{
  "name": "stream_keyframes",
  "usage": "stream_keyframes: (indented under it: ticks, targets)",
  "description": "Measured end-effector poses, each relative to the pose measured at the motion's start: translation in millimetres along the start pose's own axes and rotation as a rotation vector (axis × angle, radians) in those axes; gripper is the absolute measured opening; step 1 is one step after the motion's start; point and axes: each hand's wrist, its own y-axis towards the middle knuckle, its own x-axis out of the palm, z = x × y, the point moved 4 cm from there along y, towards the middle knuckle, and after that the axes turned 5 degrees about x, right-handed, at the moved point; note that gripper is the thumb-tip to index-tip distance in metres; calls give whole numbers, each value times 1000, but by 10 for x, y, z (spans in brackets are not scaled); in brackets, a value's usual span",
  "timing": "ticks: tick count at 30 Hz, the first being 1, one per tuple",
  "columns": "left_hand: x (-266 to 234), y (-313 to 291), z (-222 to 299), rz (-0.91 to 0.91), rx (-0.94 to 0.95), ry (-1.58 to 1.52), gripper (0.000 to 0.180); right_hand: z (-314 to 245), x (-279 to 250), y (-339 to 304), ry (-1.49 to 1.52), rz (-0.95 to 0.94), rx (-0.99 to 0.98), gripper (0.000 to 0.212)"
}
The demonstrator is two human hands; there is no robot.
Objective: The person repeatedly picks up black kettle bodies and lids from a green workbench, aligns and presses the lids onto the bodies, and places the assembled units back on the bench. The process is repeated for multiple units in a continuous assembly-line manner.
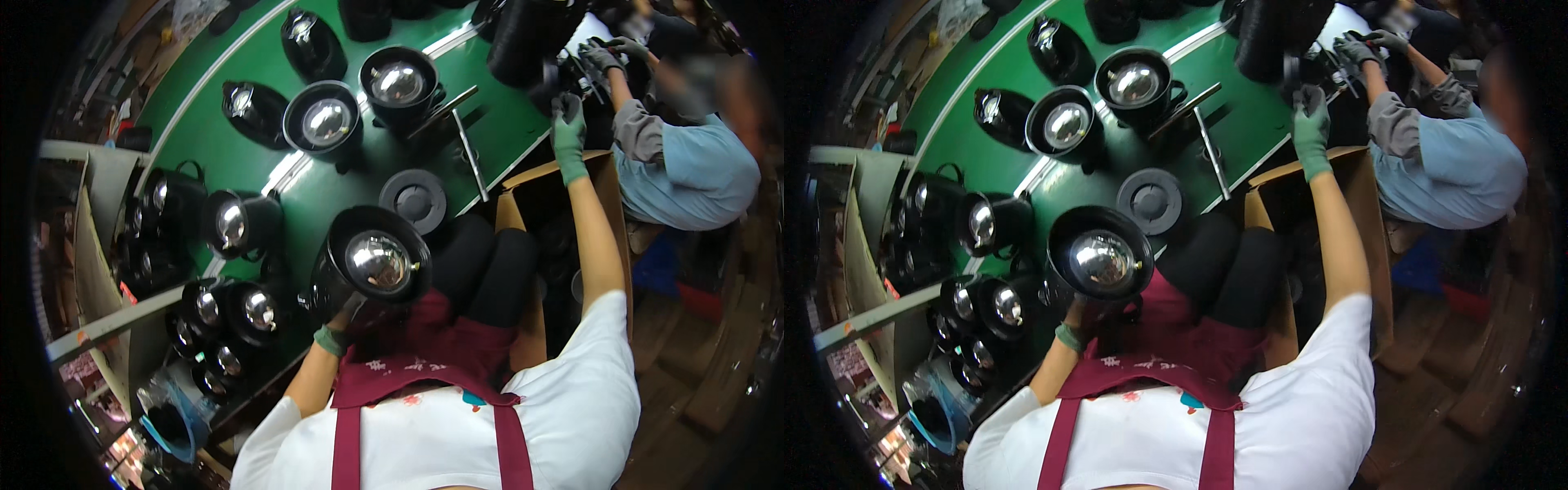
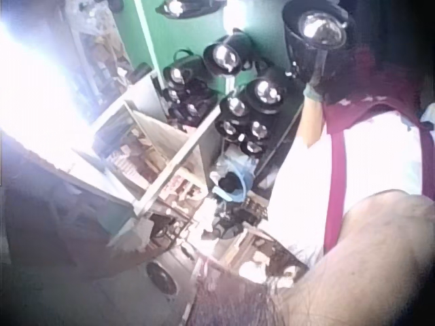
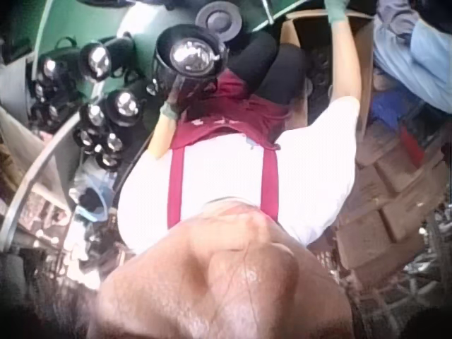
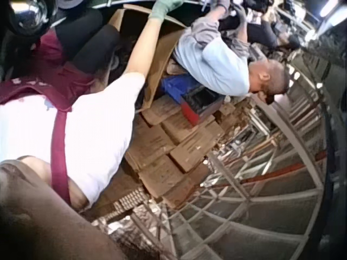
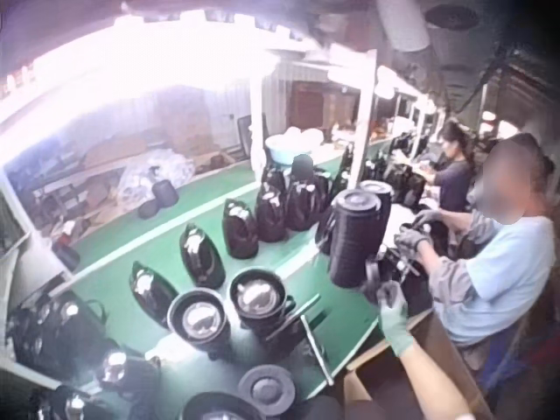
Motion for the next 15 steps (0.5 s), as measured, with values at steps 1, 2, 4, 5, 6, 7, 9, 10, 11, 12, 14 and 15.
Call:
stream_keyframes:
  ticks: [1, 2, 4, 5, 6, 7, 9, 10, 11, 12, 14, 15]
  targets:
    - [-48, -2, -14, -5, -10, -21, 48, 269, -93, -124, 56, -52, 88, 21]
    - [-235, -77, -131, 106, -13, 8, 47, 575, -64, -328, 344, -150, 455, 22]
    - [-242, -134, -154, 130, -189, -496, 51, 978, -131, -672, -235, -549, 206, 44]
    - [-245, -103, -128, 139, -176, -478, 51, 983, -65, -836, -459, -705, 4, 57]
    - [-241, -115, -84, 132, -145, -369, 51, 1066, -80, -827, -715, -785, 10, 52]
    - [-234, -114, -43, 135, -93, -212, 51, 958, 30, -786, -967, -864, 2, 49]
    - [-184, 7, 17, 98, -78, -37, 51, 1063, -225, -735, -654, 40, 263, 60]
    - [-210, -67, 22, 138, -41, 30, 51, 618, 95, -748, -557, -57, 200, 69]
    - [-183, -49, 32, 130, -30, 82, 51, 468, 203, -724, -512, -284, -32, 79]
    - [-167, -34, 42, 126, -25, 114, 51, 527, 316, -767, -792, -465, -58, 95]
    - [-172, -106, 47, 156, 5, 167, 51, 191, 595, -920, -1157, -758, 53, 108]
    - [-119, -54, 61, 124, -3, 186, 51, 412, 489, -813, -1156, -648, -96, 109]
